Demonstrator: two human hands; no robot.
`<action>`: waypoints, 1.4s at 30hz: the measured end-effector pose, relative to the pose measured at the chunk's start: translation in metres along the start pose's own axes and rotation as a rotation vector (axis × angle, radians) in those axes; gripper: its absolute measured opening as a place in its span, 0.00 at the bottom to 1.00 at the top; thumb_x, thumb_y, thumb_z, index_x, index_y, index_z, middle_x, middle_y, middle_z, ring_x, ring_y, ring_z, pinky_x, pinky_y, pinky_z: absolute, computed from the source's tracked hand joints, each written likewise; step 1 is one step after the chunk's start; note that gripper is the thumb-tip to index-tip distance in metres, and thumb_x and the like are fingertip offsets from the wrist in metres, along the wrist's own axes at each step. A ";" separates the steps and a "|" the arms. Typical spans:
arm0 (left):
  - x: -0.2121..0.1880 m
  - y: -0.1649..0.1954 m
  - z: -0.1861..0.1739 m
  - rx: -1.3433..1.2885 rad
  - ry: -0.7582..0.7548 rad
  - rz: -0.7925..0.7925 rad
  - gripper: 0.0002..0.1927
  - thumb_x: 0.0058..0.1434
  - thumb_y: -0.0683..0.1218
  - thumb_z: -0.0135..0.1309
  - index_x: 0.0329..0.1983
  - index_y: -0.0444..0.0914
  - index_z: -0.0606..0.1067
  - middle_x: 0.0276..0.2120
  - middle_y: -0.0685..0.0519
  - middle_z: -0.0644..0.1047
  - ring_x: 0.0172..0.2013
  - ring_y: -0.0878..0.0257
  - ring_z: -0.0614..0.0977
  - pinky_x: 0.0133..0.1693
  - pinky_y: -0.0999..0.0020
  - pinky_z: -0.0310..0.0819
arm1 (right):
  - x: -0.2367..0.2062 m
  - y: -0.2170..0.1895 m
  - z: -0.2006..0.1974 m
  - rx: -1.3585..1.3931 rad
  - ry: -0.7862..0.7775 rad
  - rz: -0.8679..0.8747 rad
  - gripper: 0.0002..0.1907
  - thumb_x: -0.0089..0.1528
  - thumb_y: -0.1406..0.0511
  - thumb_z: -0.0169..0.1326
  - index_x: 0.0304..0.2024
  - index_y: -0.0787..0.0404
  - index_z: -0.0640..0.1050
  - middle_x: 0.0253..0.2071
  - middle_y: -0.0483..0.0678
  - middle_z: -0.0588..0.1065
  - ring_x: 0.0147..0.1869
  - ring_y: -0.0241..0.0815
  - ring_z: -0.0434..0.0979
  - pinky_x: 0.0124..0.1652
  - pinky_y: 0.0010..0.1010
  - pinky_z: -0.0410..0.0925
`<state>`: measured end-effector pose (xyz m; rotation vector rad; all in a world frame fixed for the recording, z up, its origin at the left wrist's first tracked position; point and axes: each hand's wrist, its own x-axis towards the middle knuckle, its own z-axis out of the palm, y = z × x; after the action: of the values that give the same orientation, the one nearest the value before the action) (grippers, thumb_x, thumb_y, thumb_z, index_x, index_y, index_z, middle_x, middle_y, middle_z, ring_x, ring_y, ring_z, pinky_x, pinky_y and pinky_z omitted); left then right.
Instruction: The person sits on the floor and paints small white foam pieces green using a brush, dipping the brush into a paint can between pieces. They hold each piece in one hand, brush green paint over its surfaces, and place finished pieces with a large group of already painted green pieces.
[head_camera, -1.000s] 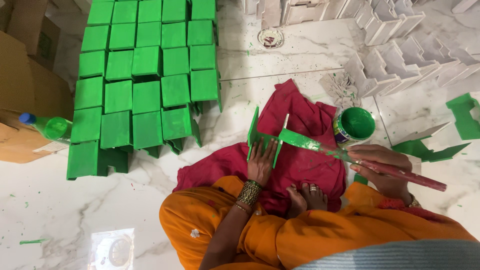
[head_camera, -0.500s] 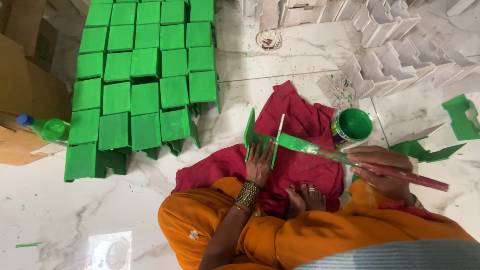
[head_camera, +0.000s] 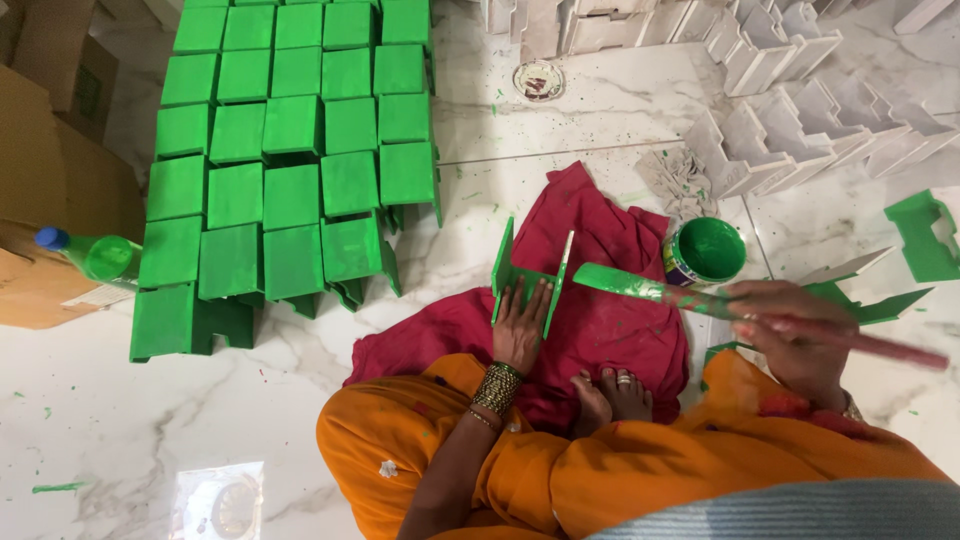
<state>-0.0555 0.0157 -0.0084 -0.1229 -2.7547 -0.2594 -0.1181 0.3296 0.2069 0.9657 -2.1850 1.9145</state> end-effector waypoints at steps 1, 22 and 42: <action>-0.001 0.000 0.000 -0.010 0.004 0.002 0.39 0.60 0.42 0.48 0.77 0.38 0.57 0.75 0.50 0.59 0.74 0.45 0.59 0.72 0.48 0.48 | 0.001 0.004 0.001 0.084 0.042 -0.012 0.12 0.61 0.79 0.57 0.47 0.67 0.79 0.53 0.57 0.79 0.50 0.41 0.81 0.48 0.26 0.75; -0.006 0.011 0.009 -0.028 -0.003 0.058 0.37 0.62 0.44 0.49 0.76 0.36 0.57 0.73 0.47 0.62 0.74 0.44 0.57 0.73 0.50 0.47 | -0.005 0.021 0.027 -0.043 0.216 0.149 0.07 0.63 0.77 0.60 0.40 0.69 0.74 0.44 0.55 0.79 0.43 0.36 0.79 0.43 0.22 0.71; -0.002 0.011 -0.001 -0.071 0.036 0.051 0.37 0.61 0.42 0.48 0.76 0.36 0.58 0.74 0.48 0.62 0.74 0.44 0.58 0.72 0.47 0.49 | 0.007 0.000 0.025 -0.267 0.129 0.041 0.09 0.61 0.78 0.61 0.43 0.68 0.78 0.46 0.53 0.79 0.45 0.36 0.78 0.41 0.21 0.70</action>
<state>-0.0517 0.0259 -0.0068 -0.2053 -2.7036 -0.3429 -0.1155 0.3039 0.2045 0.7379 -2.3216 1.5945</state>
